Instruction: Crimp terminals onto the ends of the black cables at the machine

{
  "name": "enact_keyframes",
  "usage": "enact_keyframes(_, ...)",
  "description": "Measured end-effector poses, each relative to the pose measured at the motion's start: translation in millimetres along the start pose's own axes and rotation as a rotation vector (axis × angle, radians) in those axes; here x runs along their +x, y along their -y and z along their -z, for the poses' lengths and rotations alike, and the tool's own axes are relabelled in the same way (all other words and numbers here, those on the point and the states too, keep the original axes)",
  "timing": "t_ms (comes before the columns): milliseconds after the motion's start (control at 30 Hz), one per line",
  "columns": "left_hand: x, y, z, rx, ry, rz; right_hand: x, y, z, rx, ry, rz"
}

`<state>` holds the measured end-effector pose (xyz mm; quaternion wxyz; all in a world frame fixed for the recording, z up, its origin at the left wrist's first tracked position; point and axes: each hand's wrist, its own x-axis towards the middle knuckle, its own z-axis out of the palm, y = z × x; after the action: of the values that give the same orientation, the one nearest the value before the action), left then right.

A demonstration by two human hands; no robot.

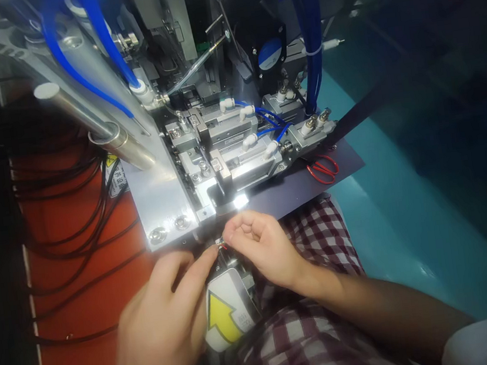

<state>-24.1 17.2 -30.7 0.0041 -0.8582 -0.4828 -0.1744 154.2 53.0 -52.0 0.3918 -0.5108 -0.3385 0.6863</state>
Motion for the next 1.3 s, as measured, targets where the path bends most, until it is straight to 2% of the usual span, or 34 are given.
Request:
enact_keyframes(233,0,-1,-1.2,0.005,-0.024,-0.020,-1,-10,-2,-0.023,0.008,0.114)
enact_keyframes(367,1,-1,0.2,-0.002,-0.020,-0.018,-1,-13,-3,-0.037,0.005,0.131)
enact_keyframes(567,3,-1,0.1,-0.014,-0.030,-0.012,-3,-10,-7,0.016,-0.053,-0.001)
enact_keyframes(667,2,-1,-0.1,0.001,-0.029,-0.014,-3,-6,-4,0.083,-0.006,-0.115)
enact_keyframes(733,2,-1,0.3,0.003,-0.028,-0.016,-5,-5,0,0.076,0.022,-0.140)
enact_keyframes(933,2,-1,0.0,-0.011,-0.023,-0.009,-19,-11,6,-0.260,-0.065,0.156)
enact_keyframes(1067,1,0,-0.5,-0.002,-0.035,-0.002,-20,-10,3,-0.404,-0.079,0.255)
enact_keyframes(1167,0,0,-0.5,0.000,-0.040,-0.009,-15,-7,3,-0.420,-0.044,0.264)
enact_keyframes(1300,0,0,-1.2,0.006,-0.029,-0.008,-11,-9,6,-0.323,0.018,0.202)
